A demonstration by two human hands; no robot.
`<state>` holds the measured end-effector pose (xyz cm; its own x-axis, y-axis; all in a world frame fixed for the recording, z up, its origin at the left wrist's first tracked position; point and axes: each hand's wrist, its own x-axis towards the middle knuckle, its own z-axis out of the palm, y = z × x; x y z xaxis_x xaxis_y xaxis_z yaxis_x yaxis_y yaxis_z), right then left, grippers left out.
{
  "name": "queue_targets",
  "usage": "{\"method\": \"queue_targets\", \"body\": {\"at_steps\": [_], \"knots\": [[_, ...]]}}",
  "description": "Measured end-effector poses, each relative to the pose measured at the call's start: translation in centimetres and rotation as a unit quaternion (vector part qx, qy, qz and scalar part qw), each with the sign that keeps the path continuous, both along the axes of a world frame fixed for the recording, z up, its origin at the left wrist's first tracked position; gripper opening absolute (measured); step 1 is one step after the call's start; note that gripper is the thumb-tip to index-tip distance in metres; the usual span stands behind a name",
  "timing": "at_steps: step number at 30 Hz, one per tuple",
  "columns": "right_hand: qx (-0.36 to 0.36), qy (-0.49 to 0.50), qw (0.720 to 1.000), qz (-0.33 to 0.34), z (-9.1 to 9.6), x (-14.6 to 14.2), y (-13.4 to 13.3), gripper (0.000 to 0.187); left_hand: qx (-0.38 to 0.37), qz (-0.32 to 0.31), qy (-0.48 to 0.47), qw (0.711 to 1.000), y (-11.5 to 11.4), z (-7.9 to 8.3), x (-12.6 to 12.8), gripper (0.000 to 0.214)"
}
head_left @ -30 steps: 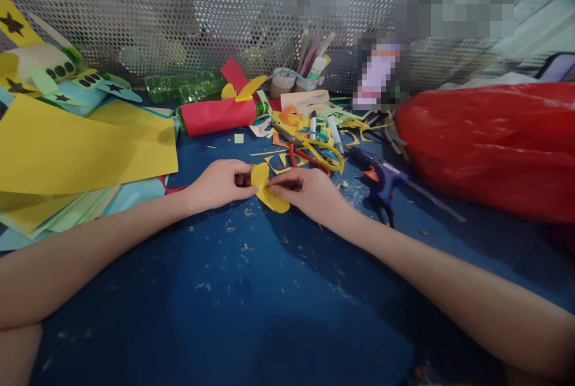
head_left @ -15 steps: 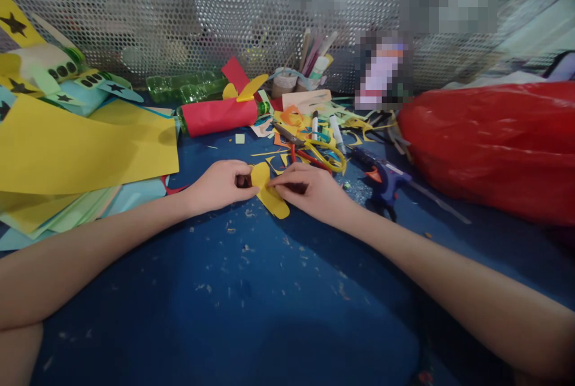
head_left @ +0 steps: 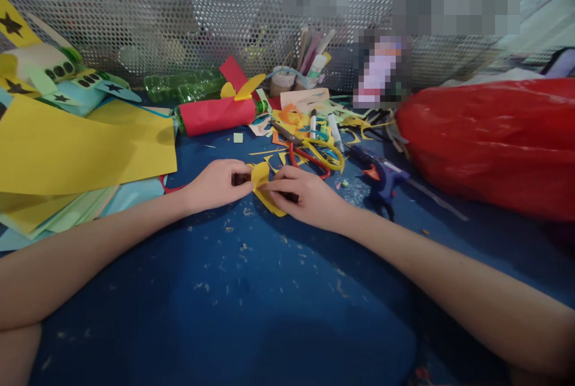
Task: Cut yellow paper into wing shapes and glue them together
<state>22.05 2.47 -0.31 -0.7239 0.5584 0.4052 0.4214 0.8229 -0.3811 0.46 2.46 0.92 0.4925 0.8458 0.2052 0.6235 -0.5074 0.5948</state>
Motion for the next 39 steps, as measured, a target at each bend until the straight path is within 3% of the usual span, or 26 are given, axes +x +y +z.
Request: {"method": "queue_targets", "body": {"at_steps": [4,9,12,15,21,26,39], "knots": [[0.007,-0.006,1.000,0.006,0.0,0.0,-0.1,0.026,-0.006,-0.013,-0.001,1.000,-0.1,0.1,0.0,0.009],[-0.143,0.085,0.977,-0.131,0.0,0.1,0.1,0.013,0.005,-0.027,0.008,1.000,0.0,0.1,0.0,0.010],[-0.187,0.096,0.969,-0.126,-0.2,0.2,0.7,0.018,0.000,-0.028,0.004,1.000,-0.1,0.1,0.0,0.013],[-0.157,0.068,0.981,-0.094,-0.3,0.2,1.0,0.020,-0.017,-0.024,-0.005,1.000,-0.1,0.1,-0.1,0.022],[-0.125,0.047,0.988,-0.084,0.0,0.1,0.9,0.014,0.034,-0.044,0.011,0.998,-0.2,0.0,-0.1,0.012],[-0.128,0.057,0.987,-0.082,-0.1,0.1,0.9,0.014,0.020,-0.026,0.009,0.999,-0.3,0.0,-0.2,0.008],[-0.100,0.036,0.992,-0.066,-0.1,0.3,1.5,0.014,0.090,-0.088,0.056,0.990,-0.3,0.0,-0.4,0.016]]}}
